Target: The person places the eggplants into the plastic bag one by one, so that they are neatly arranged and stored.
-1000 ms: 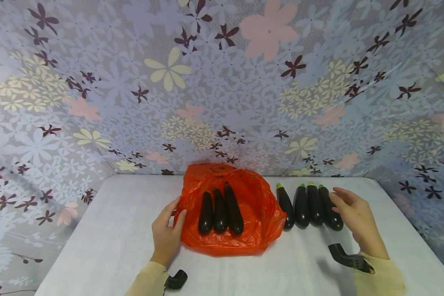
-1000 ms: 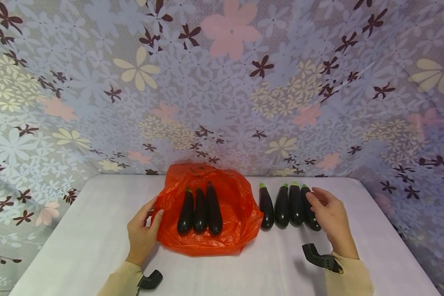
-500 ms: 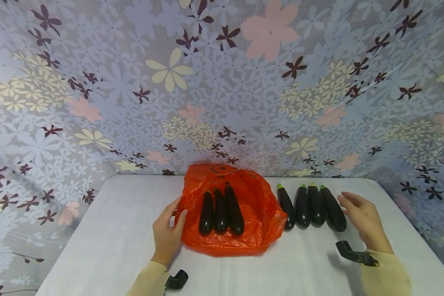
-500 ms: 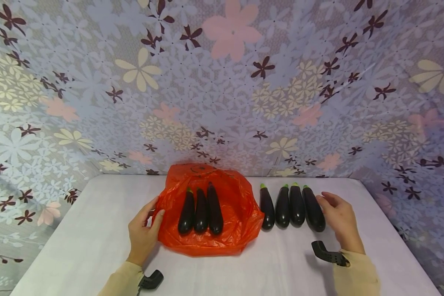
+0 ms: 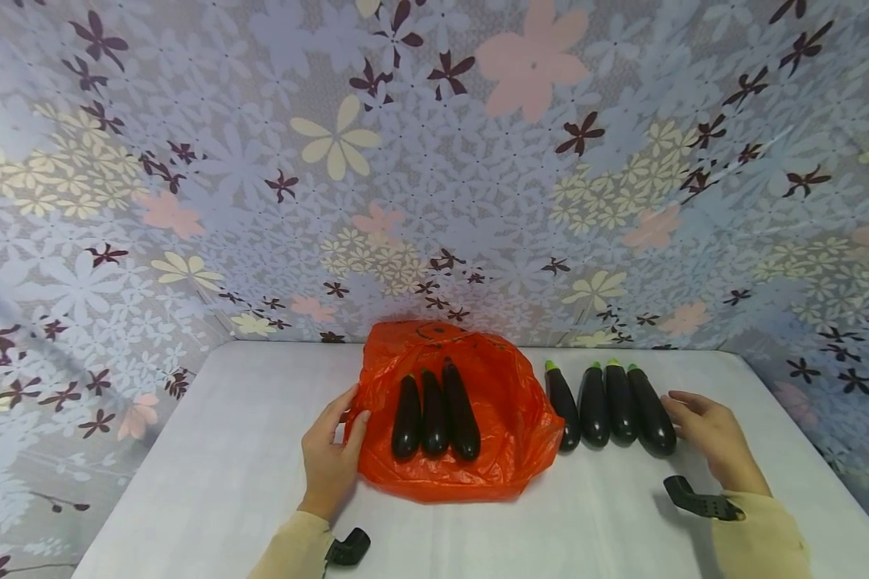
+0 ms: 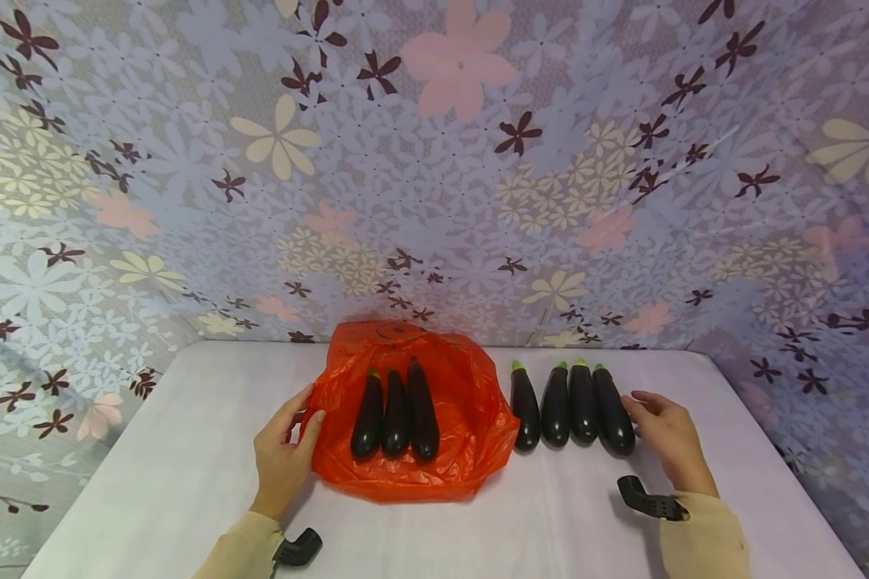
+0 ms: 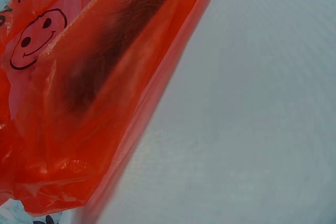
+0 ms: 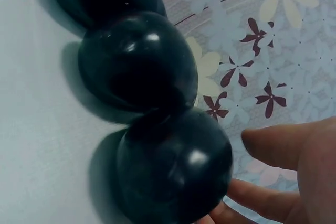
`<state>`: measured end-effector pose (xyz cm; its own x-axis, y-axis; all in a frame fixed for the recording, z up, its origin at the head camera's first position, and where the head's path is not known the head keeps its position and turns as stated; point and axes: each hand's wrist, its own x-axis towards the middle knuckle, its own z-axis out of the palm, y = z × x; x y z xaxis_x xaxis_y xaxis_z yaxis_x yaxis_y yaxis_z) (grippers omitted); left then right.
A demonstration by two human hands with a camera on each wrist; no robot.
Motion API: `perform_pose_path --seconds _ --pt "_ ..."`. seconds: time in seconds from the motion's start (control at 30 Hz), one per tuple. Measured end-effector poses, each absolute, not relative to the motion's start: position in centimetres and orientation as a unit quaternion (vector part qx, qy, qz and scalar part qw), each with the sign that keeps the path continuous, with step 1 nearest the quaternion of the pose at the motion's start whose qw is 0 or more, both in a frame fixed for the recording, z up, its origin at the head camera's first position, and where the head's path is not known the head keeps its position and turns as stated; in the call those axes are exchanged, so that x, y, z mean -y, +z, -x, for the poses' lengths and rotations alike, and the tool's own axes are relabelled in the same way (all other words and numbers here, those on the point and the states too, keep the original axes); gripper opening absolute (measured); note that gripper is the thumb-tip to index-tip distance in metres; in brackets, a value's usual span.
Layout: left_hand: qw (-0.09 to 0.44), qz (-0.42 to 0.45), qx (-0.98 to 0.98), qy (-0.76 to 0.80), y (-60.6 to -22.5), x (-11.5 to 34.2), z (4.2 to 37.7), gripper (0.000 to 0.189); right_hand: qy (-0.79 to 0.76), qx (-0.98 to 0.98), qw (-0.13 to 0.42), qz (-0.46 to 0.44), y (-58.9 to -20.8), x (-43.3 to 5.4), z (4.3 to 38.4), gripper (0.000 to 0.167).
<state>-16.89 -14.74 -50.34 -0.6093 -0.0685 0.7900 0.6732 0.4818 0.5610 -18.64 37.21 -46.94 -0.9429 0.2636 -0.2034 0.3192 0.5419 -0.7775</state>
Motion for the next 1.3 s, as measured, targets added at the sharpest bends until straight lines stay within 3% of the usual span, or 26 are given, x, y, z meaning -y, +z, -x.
perform_pose_path --seconds 0.5,1.3 --pt "0.396 0.200 0.761 -0.474 -50.41 14.70 16.84 0.062 -0.381 -0.903 0.110 -0.168 -46.71 -37.44 19.13 0.087" --pt "0.384 0.190 0.767 -0.478 -50.67 14.83 16.86 0.059 -0.354 -0.914 0.129 -0.153 -46.32 -37.52 19.36 0.089"
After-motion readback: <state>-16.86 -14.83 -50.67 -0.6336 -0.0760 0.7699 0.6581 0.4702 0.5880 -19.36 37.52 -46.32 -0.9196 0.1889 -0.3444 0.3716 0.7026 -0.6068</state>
